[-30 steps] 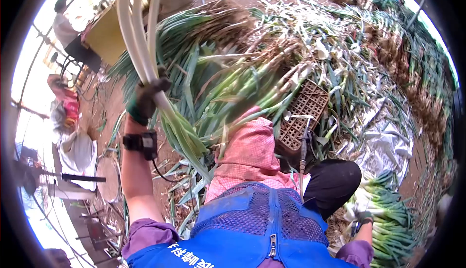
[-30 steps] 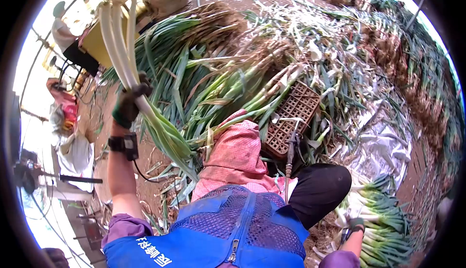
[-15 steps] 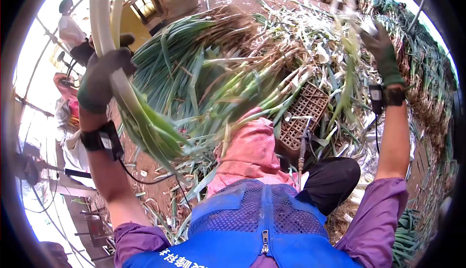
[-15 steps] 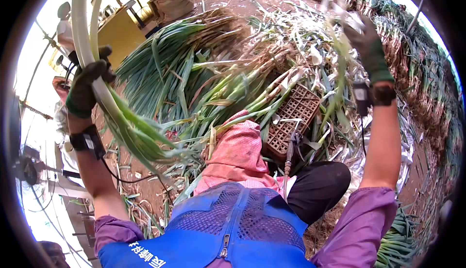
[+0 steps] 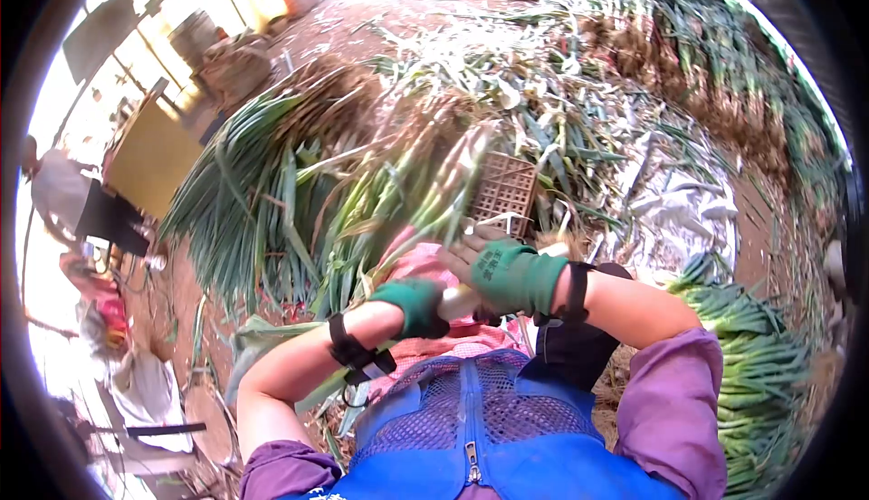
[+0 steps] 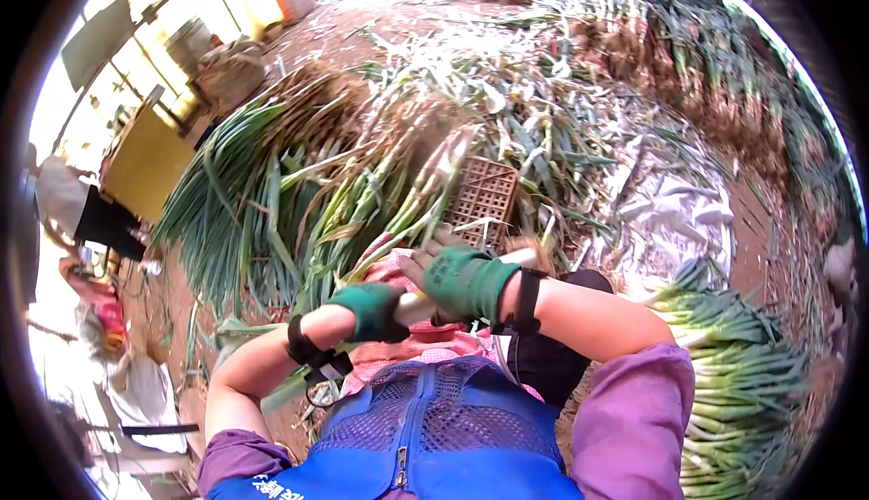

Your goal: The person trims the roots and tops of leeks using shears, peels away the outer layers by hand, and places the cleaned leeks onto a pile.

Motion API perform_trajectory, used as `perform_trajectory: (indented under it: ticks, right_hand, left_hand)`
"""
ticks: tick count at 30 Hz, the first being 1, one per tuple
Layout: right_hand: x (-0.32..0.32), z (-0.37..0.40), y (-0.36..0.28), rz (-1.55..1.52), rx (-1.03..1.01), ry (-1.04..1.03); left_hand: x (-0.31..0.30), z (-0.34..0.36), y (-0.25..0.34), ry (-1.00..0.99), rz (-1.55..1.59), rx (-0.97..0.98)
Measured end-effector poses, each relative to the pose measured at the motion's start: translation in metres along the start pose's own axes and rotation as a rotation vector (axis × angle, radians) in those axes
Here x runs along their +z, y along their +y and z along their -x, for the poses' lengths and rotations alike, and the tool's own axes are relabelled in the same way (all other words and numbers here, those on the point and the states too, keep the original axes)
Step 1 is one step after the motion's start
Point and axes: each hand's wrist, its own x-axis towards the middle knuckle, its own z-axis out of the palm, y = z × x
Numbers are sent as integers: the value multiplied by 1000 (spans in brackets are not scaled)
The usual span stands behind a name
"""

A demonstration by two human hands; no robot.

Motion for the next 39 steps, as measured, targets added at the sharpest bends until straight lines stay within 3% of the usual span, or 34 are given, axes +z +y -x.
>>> perform_trajectory:
  ticks: [2, 6, 8, 10, 11, 14, 16, 18, 20, 22, 24, 25, 26, 27, 28, 29, 30, 31, 32, 34, 36, 37, 39]
  right_hand:
    - [-30, 3, 1, -566, 394, -713]
    - [-12, 33, 6, -719, 375, -454]
    - [-34, 38, 1, -571, 407, -258]
    - [-69, 40, -1, -540, 581, -298]
    - [-67, 49, 2, -585, 573, -174]
    - [-73, 69, 6, -625, 601, -189]
    - [-56, 92, 10, -739, 562, -175]
    - [-17, 109, 8, -814, 549, -151]
    - [8, 124, 1, -964, 653, -271]
    - [25, 135, -7, -955, 863, -394]
    - [55, 154, -7, -1139, 850, -365]
    - [67, 161, -4, -1226, 842, -343]
    - [55, 159, -7, -1200, 869, -353]
    - [32, 154, -12, -1176, 897, -362]
    - [16, 152, -19, -1152, 927, -370]
    - [12, 153, -25, -1165, 908, -328]
    - [2, 151, -31, -1167, 849, -331]
    - [-9, 149, -37, -1168, 809, -323]
    - [-17, 150, -44, -1172, 792, -307]
    - [-20, 163, -58, -1123, 892, -103]
    - [-4, 183, -64, -1042, 1061, 62]
    - [-14, 187, -69, -1007, 1139, 159]
    - [-14, 211, -79, -849, 1248, 396]
  left_hand:
    - [6, -3, 6, 3, -41, 55]
    - [-16, -1, 19, 200, -268, 140]
    - [-33, -6, 26, 288, -361, 123]
    - [-51, -13, 36, 386, -463, 112]
    - [-62, -16, 44, 369, -434, 121]
    - [-57, -34, 54, 465, -484, 272]
    - [-44, -48, 63, 398, -528, 328]
    - [-19, -61, 61, 391, -475, 390]
    - [23, -72, 50, 569, -389, 432]
    - [60, -79, 35, 730, -100, 456]
    - [91, -77, 15, 701, 202, 204]
    - [103, -74, 6, 673, 384, 83]
    - [138, -92, -18, 632, 975, 112]
    - [144, -99, -45, 182, 1465, 101]
    - [148, -107, -56, -19, 1763, 38]
    - [152, -116, -60, -120, 2022, 24]
    - [144, -125, -61, -89, 2176, 74]
    - [136, -136, -61, -79, 2279, 146]
    - [109, -138, -33, 270, 2287, 45]
    - [81, -155, -26, -32, 2240, 311]
    - [48, -194, -12, 12, 2236, 244]
    - [21, -213, -10, -418, 2288, 341]
    - [-30, -238, 43, -1026, 2143, 623]
